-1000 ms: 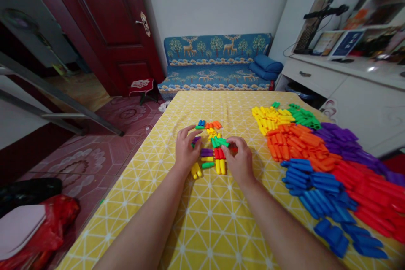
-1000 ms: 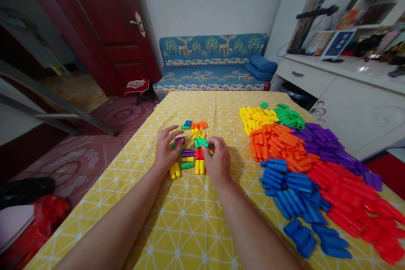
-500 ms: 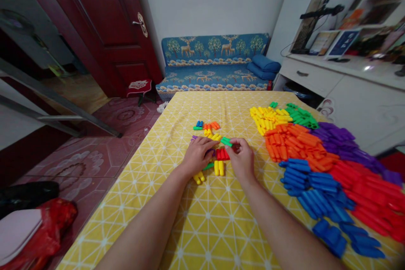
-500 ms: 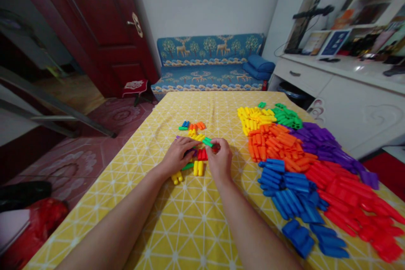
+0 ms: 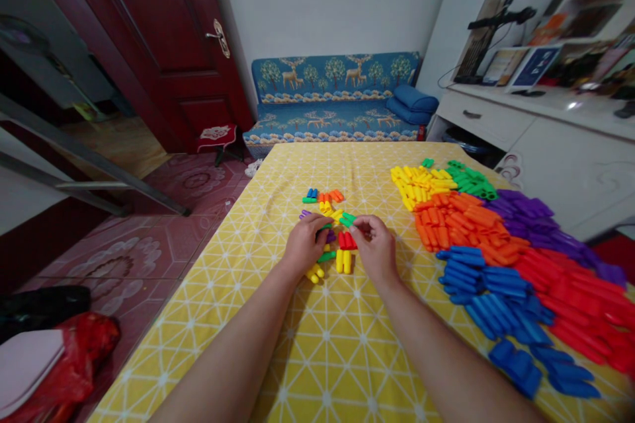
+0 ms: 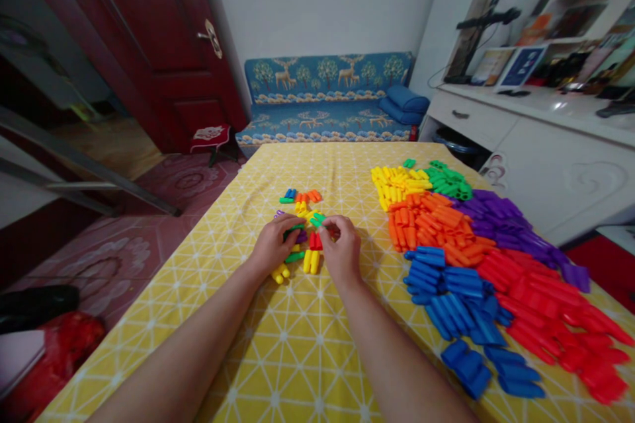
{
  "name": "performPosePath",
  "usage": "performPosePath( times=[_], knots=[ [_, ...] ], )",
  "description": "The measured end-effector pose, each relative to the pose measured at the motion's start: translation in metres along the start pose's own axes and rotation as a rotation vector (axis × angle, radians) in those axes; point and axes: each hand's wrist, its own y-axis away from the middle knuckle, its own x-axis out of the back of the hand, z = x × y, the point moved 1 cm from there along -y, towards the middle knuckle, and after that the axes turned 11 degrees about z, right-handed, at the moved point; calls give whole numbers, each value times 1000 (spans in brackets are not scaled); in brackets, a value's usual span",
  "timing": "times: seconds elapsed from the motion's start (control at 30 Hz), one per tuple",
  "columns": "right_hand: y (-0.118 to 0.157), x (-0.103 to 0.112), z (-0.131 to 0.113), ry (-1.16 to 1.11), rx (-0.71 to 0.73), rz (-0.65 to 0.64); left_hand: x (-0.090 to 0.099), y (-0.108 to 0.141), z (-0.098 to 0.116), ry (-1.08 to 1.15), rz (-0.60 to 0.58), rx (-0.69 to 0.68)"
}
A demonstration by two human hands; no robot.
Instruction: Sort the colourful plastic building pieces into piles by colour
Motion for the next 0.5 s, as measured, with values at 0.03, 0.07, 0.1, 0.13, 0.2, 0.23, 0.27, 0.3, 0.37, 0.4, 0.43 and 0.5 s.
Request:
performPosePath(
  times=[0.03, 0.07, 0.1, 0.13, 0.2, 0.23, 0.27, 0.3, 0.37, 0.4, 0.43, 0.5],
  knots=[
    [0, 1, -1, 10, 15, -10, 0, 0, -1, 10, -11, -4],
    [1, 2, -2, 16, 31, -16, 0, 1, -2, 28, -24, -11],
    [2, 3, -3, 15, 38, -20, 0, 1, -3, 50, -37, -20],
    [4, 4, -4, 5, 29, -18, 1, 2, -4, 73, -49, -29],
    [5, 8, -6, -36, -34, -8, 2, 3, -6, 115, -60, -35],
    [4, 11, -8, -56, -74, -8, 3, 3, -6, 128, -57, -29],
    [0, 15, -9, -69, -102, -9, 4, 3, -5, 136, -50, -22],
    [-7, 21, -11, -69, -109, -11, 5, 3, -5, 140, -40, -13],
    [-32, 37, -13, -20, -47, -1, 5, 3, -4, 142, -21, 3],
    [-49, 48, -13, 30, 11, 20, 5, 3, -4, 144, -18, 9],
    [-70, 60, -13, 100, 77, 46, 5, 3, -4, 147, -17, 13],
    [-116, 87, -9, 285, 176, 125, 4, 3, -5, 150, -18, 22]
  ],
)
